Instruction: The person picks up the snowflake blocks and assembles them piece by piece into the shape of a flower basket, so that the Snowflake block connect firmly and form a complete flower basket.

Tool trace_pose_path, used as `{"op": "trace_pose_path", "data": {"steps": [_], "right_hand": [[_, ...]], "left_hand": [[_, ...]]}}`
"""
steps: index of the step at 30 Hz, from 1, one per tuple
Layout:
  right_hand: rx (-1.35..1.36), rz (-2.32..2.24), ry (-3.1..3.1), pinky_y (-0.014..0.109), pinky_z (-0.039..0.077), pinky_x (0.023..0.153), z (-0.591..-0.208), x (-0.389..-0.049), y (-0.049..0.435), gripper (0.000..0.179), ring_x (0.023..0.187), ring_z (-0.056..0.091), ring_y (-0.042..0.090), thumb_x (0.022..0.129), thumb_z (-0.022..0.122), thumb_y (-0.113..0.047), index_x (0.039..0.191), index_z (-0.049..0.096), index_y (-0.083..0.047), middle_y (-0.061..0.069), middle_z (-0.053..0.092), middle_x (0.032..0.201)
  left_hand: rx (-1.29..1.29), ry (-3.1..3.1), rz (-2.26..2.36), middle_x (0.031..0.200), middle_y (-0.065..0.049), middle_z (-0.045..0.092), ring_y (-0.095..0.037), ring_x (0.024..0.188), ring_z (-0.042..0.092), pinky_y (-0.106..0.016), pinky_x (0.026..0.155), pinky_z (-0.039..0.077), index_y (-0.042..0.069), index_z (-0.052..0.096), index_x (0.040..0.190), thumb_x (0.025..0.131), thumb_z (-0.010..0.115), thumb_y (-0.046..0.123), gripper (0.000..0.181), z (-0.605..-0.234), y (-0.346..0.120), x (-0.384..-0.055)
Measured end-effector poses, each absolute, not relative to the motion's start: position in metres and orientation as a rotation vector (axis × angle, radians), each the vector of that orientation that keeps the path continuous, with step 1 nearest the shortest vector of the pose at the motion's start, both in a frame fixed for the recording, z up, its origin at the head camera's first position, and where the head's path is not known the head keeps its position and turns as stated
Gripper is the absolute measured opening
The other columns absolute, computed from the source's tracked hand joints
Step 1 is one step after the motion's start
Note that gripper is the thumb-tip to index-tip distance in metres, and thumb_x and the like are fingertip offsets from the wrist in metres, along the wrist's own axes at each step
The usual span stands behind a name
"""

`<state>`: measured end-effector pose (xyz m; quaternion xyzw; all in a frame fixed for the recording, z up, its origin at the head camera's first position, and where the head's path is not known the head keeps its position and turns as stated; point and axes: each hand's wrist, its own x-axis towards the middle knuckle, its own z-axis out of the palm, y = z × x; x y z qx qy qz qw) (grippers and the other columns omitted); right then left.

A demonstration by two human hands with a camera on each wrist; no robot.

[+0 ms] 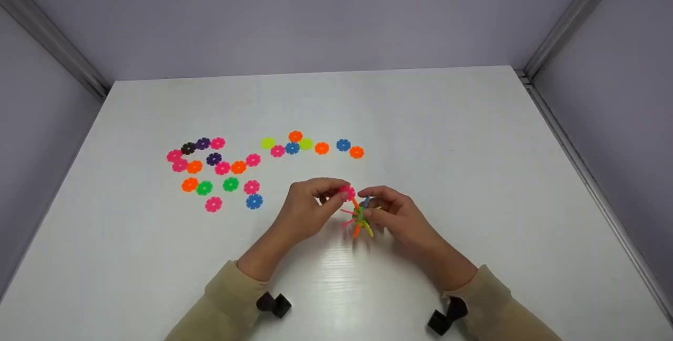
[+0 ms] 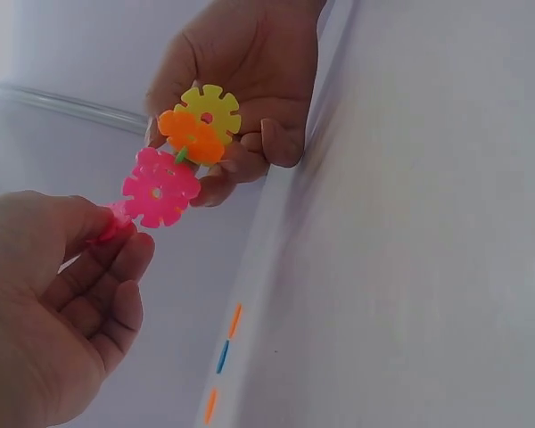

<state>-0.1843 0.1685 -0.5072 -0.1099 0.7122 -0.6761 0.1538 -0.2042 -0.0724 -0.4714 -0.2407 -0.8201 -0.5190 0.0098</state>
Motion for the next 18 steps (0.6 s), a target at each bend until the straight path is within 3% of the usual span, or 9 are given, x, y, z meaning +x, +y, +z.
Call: {"op": "trace_pose_path", "data": {"steps": [8,18], "right_hand": [[-0.275,-1.92,2.118,0.022,0.048,0.066,-0.504,-0.1831,0.1669,0.032,0.096,0.06,0.027,0.099,0.076,-0.013,0.13,0.07,-0.01,0.013,0.068,0.108],[-0.285,-1.869,2.139,0.022,0.054,0.072,-0.508,-0.1827,0.1661,0.031,0.098,0.061,0.028,0.097,0.078,-0.014,0.128,0.073,-0.009,0.012,0.071,0.108]], "left_hand": [[-0.873,-2.578,-1.547,0.099,0.004,0.078,-0.007,0.082,0.065,-0.028,0.075,0.06,0.009,0.081,0.122,0.101,0.075,0.015,0.023,-0.4716,-0.0696,-0.2012],[-0.933,-2.616,-1.562,0.082,0.007,0.068,-0.01,0.075,0.059,-0.024,0.065,0.053,0.011,0.081,0.122,0.101,0.074,0.016,0.023,-0.4741,-0.0688,-0.201]]}}
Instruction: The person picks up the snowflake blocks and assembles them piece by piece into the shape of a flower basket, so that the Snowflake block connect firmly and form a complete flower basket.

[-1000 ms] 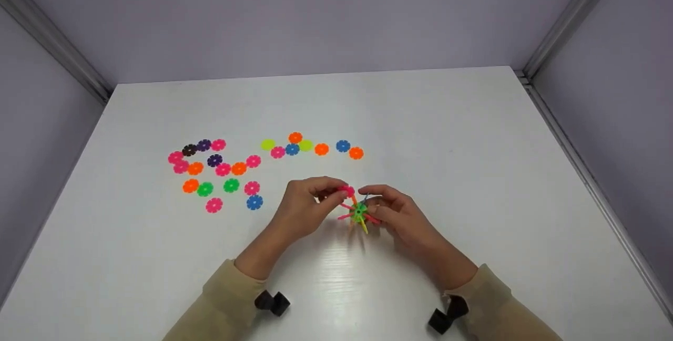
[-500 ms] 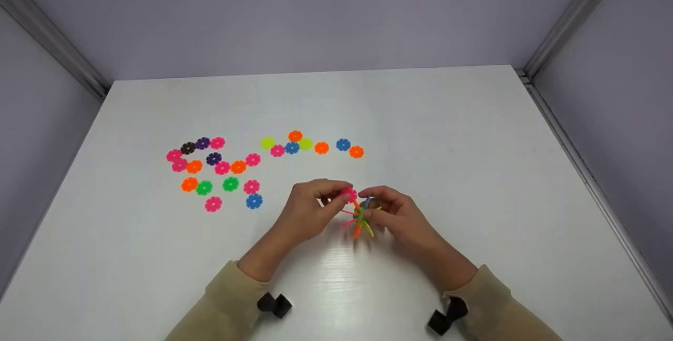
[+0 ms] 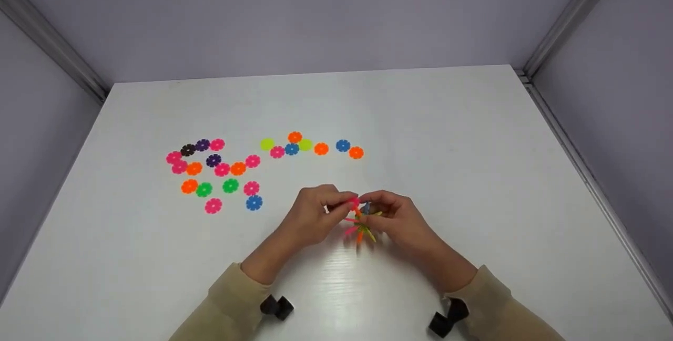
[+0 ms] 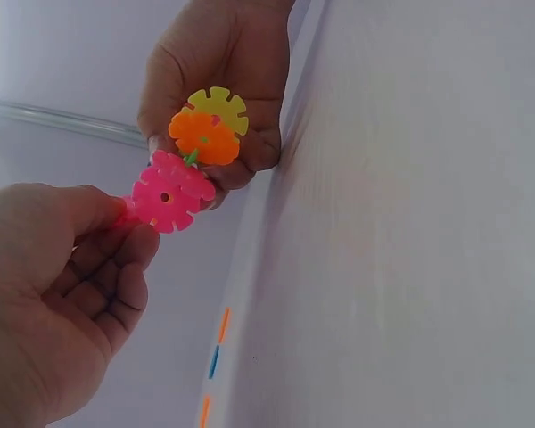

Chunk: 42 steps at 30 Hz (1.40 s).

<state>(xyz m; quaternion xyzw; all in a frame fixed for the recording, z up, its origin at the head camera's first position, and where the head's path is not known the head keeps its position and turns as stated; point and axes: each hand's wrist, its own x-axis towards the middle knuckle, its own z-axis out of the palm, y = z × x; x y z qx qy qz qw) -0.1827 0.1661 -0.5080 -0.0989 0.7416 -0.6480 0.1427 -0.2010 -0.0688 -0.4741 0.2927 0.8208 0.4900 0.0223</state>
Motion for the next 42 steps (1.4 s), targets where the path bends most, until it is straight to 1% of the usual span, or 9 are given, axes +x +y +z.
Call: {"op": "trace_pose_path", "data": {"steps": [4,7,12,17,22,27,30,35,42], "right_hand": [[-0.275,-1.859,2.149,0.021,0.055,0.075,-0.507,-0.183,0.167,0.032,0.098,0.061,0.028,0.096,0.078,-0.01,0.127,0.073,-0.008,0.013,0.071,0.111],[-0.253,-1.848,2.174,0.021,0.054,0.073,-0.506,-0.183,0.167,0.033,0.094,0.059,0.027,0.094,0.079,-0.009,0.126,0.074,-0.008,0.013,0.07,0.109],[-0.225,-1.85,2.183,0.021,0.053,0.069,-0.507,-0.184,0.167,0.033,0.089,0.059,0.027,0.092,0.08,-0.009,0.125,0.076,-0.01,0.013,0.069,0.106],[-0.188,-1.851,2.201,0.021,0.054,0.069,-0.507,-0.184,0.166,0.033,0.09,0.06,0.028,0.091,0.08,-0.009,0.124,0.077,-0.01,0.013,0.07,0.107],[-0.194,-1.857,2.197,0.022,0.056,0.074,-0.505,-0.185,0.167,0.037,0.093,0.062,0.027,0.093,0.08,-0.012,0.129,0.074,-0.009,0.011,0.07,0.112],[-0.194,-1.945,2.08,0.026,0.058,0.09,-0.506,-0.187,0.169,0.053,0.104,0.07,0.028,0.097,0.079,-0.018,0.145,0.061,-0.006,0.013,0.073,0.119],[-0.164,-1.994,2.009,0.029,0.057,0.098,-0.506,-0.187,0.169,0.053,0.11,0.071,0.028,0.098,0.077,-0.016,0.147,0.058,-0.003,0.013,0.074,0.122],[-0.061,-1.991,2.011,0.026,0.057,0.092,-0.507,-0.187,0.168,0.043,0.104,0.069,0.026,0.1,0.072,-0.015,0.14,0.064,-0.003,0.013,0.075,0.118],[-0.008,-2.024,1.968,0.022,0.054,0.081,-0.508,-0.187,0.167,0.045,0.093,0.062,0.023,0.098,0.072,-0.014,0.14,0.063,-0.002,0.012,0.069,0.102]], "left_hand": [[0.905,2.52,1.491,0.08,0.007,0.065,-0.01,0.074,0.057,-0.023,0.063,0.05,0.011,0.082,0.122,0.101,0.074,0.016,0.022,-0.473,-0.069,-0.2],[0.9,2.518,1.461,0.079,0.007,0.063,-0.01,0.073,0.056,-0.022,0.063,0.049,0.012,0.082,0.122,0.101,0.074,0.015,0.023,-0.473,-0.068,-0.199],[0.907,2.532,1.497,0.08,0.005,0.064,-0.01,0.074,0.058,-0.022,0.064,0.052,0.012,0.081,0.123,0.1,0.076,0.015,0.024,-0.479,-0.067,-0.199],[0.929,2.549,1.558,0.081,0.004,0.067,-0.01,0.076,0.059,-0.023,0.066,0.054,0.011,0.081,0.123,0.101,0.075,0.016,0.023,-0.484,-0.066,-0.199],[0.904,2.557,1.613,0.083,0.005,0.069,-0.01,0.076,0.06,-0.023,0.066,0.054,0.01,0.082,0.122,0.1,0.076,0.016,0.023,-0.484,-0.066,-0.2],[0.803,2.615,1.706,0.091,0.005,0.075,-0.01,0.078,0.064,-0.03,0.07,0.059,0.008,0.082,0.12,0.099,0.078,0.014,0.022,-0.484,-0.066,-0.2],[0.762,2.636,1.721,0.095,0.005,0.077,-0.01,0.08,0.066,-0.035,0.073,0.062,0.009,0.081,0.12,0.098,0.078,0.014,0.022,-0.484,-0.066,-0.2],[0.773,2.609,1.688,0.103,0.008,0.078,-0.008,0.087,0.067,-0.036,0.077,0.062,0.011,0.079,0.126,0.099,0.078,0.022,0.029,-0.481,-0.071,-0.201],[0.723,2.68,1.656,0.108,0.01,0.077,-0.008,0.095,0.067,-0.035,0.08,0.06,0.014,0.077,0.13,0.101,0.075,0.026,0.031,-0.474,-0.107,-0.21]]}}
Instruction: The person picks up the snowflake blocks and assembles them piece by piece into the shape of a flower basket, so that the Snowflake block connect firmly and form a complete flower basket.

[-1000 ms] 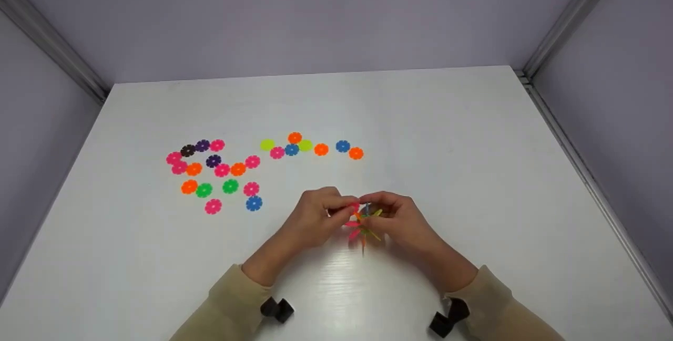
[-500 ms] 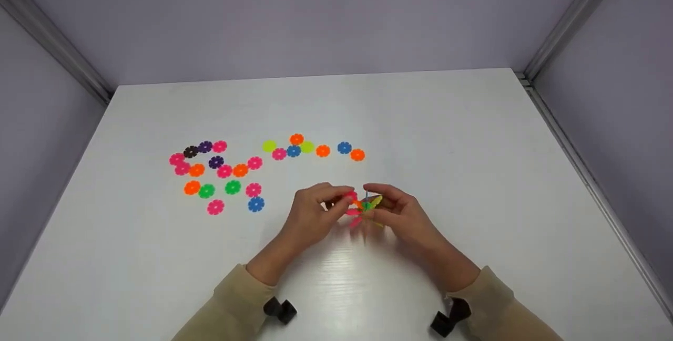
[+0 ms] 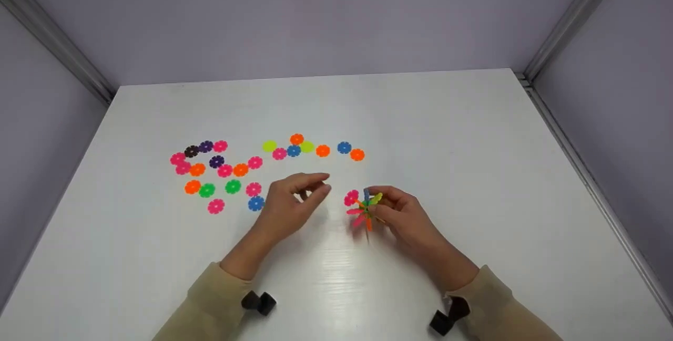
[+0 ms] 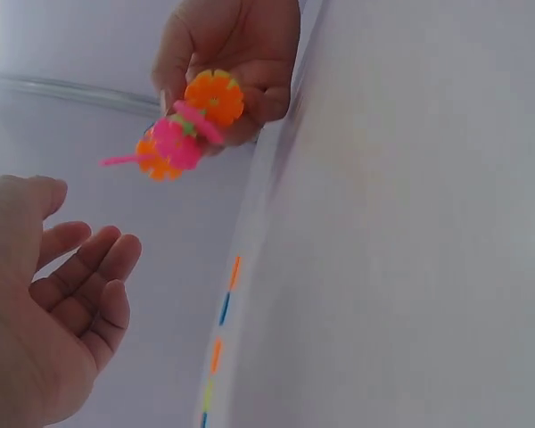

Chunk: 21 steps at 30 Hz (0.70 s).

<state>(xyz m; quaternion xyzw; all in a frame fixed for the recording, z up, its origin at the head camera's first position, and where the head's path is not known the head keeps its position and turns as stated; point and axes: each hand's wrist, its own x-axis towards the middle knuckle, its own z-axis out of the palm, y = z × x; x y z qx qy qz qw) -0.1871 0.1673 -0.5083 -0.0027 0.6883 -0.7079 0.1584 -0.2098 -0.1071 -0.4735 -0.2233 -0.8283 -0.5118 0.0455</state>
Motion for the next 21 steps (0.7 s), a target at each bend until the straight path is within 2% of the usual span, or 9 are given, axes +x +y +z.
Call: {"op": "trace_pose_path", "data": {"steps": [4,10,16,21], "right_hand": [[-0.018,-2.037,1.963,0.023,0.054,0.078,-0.509,-0.188,0.167,0.045,0.092,0.059,0.022,0.098,0.071,-0.012,0.141,0.063,-0.002,0.011,0.064,0.097],[-0.026,-2.031,1.959,0.023,0.055,0.082,-0.508,-0.189,0.166,0.045,0.097,0.06,0.023,0.099,0.07,-0.013,0.141,0.062,-0.002,0.012,0.065,0.102],[-0.046,-2.041,1.936,0.022,0.055,0.082,-0.508,-0.189,0.167,0.044,0.095,0.06,0.022,0.1,0.071,-0.013,0.141,0.061,0.0,0.011,0.066,0.104],[-0.011,-2.025,1.951,0.022,0.054,0.081,-0.507,-0.189,0.166,0.043,0.093,0.06,0.022,0.099,0.073,-0.014,0.139,0.064,-0.003,0.012,0.068,0.104]], "left_hand": [[-0.575,-2.558,-1.5,0.111,0.008,0.077,-0.01,0.098,0.068,-0.031,0.08,0.058,0.015,0.078,0.129,0.1,0.077,0.021,0.03,-0.467,-0.145,-0.219],[-0.4,-2.76,-1.404,0.113,-0.001,0.077,-0.018,0.103,0.068,-0.024,0.078,0.054,0.013,0.078,0.129,0.098,0.08,0.019,0.032,-0.465,-0.197,-0.228],[-0.246,-3.029,-1.303,0.121,-0.003,0.074,-0.025,0.112,0.064,-0.032,0.083,0.059,0.015,0.077,0.131,0.097,0.081,0.024,0.035,-0.472,-0.225,-0.23],[-0.262,-3.116,-1.258,0.121,-0.002,0.074,-0.025,0.114,0.064,-0.039,0.091,0.059,0.017,0.076,0.133,0.095,0.083,0.02,0.039,-0.479,-0.233,-0.229]]}}
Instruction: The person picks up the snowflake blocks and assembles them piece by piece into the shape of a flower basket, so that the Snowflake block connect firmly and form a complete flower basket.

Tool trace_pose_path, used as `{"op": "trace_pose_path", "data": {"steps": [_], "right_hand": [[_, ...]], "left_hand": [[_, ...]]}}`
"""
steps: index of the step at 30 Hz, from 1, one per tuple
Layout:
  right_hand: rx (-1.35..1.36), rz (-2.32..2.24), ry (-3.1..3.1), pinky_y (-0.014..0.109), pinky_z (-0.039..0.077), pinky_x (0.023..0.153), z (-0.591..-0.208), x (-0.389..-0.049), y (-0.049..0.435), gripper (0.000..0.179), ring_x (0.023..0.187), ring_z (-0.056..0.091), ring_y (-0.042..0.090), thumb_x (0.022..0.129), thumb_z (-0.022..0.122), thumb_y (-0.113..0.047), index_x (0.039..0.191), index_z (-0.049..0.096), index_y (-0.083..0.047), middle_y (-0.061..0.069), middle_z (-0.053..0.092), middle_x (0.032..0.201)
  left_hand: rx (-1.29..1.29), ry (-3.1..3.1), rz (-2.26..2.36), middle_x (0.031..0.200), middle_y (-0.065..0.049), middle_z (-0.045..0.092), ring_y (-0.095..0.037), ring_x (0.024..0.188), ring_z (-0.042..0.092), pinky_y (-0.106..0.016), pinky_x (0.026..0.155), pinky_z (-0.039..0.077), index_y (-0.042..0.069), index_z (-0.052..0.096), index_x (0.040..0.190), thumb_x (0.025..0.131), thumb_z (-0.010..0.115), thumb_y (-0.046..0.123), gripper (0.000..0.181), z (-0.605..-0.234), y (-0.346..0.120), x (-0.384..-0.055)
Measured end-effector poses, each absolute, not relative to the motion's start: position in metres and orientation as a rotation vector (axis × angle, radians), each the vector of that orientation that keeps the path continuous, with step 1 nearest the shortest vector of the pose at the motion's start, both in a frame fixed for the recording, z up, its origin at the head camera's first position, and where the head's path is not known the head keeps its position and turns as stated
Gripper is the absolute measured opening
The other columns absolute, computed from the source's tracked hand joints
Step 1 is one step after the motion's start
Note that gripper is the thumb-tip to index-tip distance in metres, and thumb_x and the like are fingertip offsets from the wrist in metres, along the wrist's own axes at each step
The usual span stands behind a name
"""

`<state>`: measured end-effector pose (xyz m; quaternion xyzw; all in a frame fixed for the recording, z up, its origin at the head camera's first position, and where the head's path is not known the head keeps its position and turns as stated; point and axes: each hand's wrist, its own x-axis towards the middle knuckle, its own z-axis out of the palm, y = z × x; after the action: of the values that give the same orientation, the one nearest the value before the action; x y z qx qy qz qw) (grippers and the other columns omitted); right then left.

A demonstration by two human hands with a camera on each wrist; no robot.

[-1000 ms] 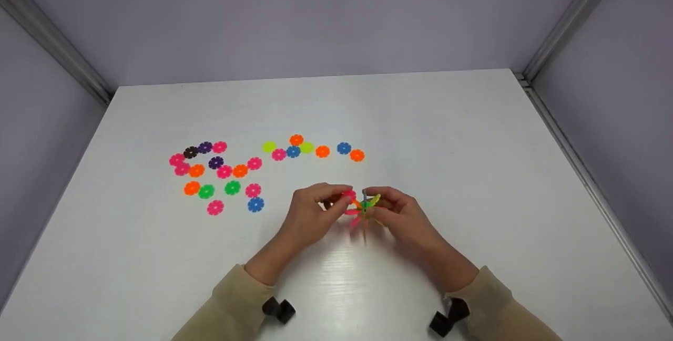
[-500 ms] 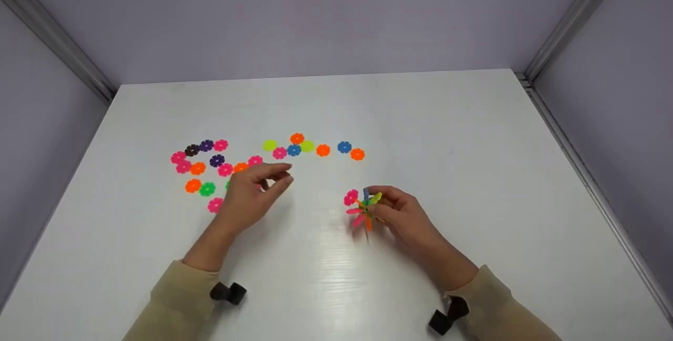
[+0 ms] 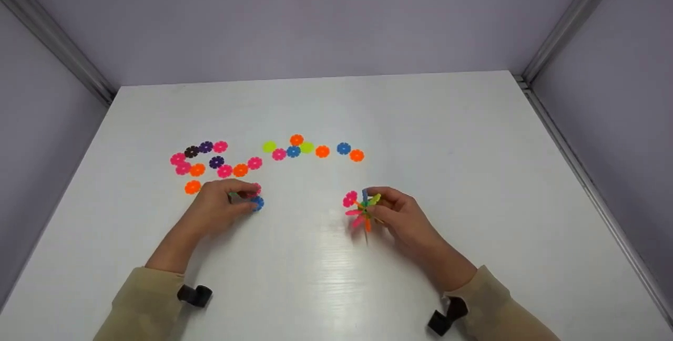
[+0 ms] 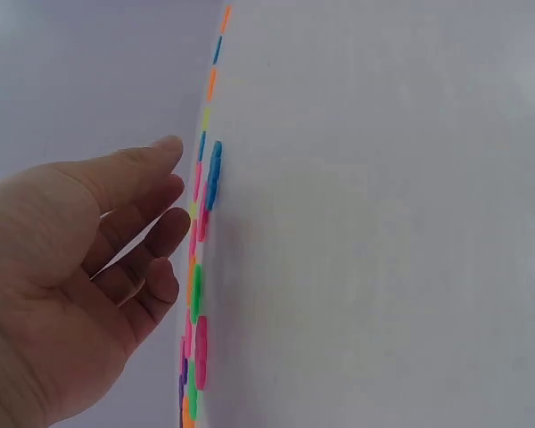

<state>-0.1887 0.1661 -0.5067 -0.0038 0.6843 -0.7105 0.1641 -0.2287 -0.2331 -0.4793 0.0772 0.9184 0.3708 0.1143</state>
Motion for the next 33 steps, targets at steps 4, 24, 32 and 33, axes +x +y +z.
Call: {"op": "trace_pose_path", "data": {"steps": [4,24,32,33], "right_hand": [[0.002,-2.03,1.95,0.021,0.052,0.078,-0.506,-0.189,0.165,0.039,0.09,0.059,0.021,0.099,0.071,-0.013,0.137,0.065,-0.004,0.01,0.068,0.104],[-0.027,-2.093,1.867,0.022,0.051,0.077,-0.508,-0.188,0.165,0.04,0.085,0.057,0.02,0.1,0.068,-0.008,0.138,0.062,0.003,0.008,0.065,0.092],[-0.08,-2.054,1.909,0.023,0.052,0.079,-0.508,-0.187,0.165,0.04,0.087,0.058,0.023,0.101,0.068,-0.01,0.139,0.062,0.0,0.008,0.066,0.093],[-0.086,-2.046,1.918,0.023,0.053,0.079,-0.508,-0.187,0.165,0.04,0.087,0.058,0.023,0.101,0.069,-0.011,0.138,0.063,0.0,0.008,0.066,0.093]], "left_hand": [[0.26,2.695,1.04,0.125,-0.005,0.073,-0.027,0.119,0.065,-0.044,0.1,0.058,0.015,0.075,0.135,0.095,0.082,0.015,0.04,-0.483,-0.234,-0.228],[0.341,2.657,0.876,0.115,-0.005,0.062,-0.026,0.111,0.058,-0.045,0.096,0.058,0.016,0.074,0.119,0.093,0.084,0.015,0.028,-0.479,-0.227,-0.233],[0.333,2.702,1.037,0.107,-0.001,0.072,-0.023,0.102,0.064,-0.037,0.089,0.059,0.014,0.074,0.121,0.096,0.081,0.014,0.027,-0.47,-0.201,-0.225],[0.346,2.718,1.078,0.107,-0.001,0.074,-0.023,0.101,0.064,-0.036,0.087,0.059,0.013,0.076,0.122,0.096,0.081,0.014,0.027,-0.467,-0.193,-0.224]]}}
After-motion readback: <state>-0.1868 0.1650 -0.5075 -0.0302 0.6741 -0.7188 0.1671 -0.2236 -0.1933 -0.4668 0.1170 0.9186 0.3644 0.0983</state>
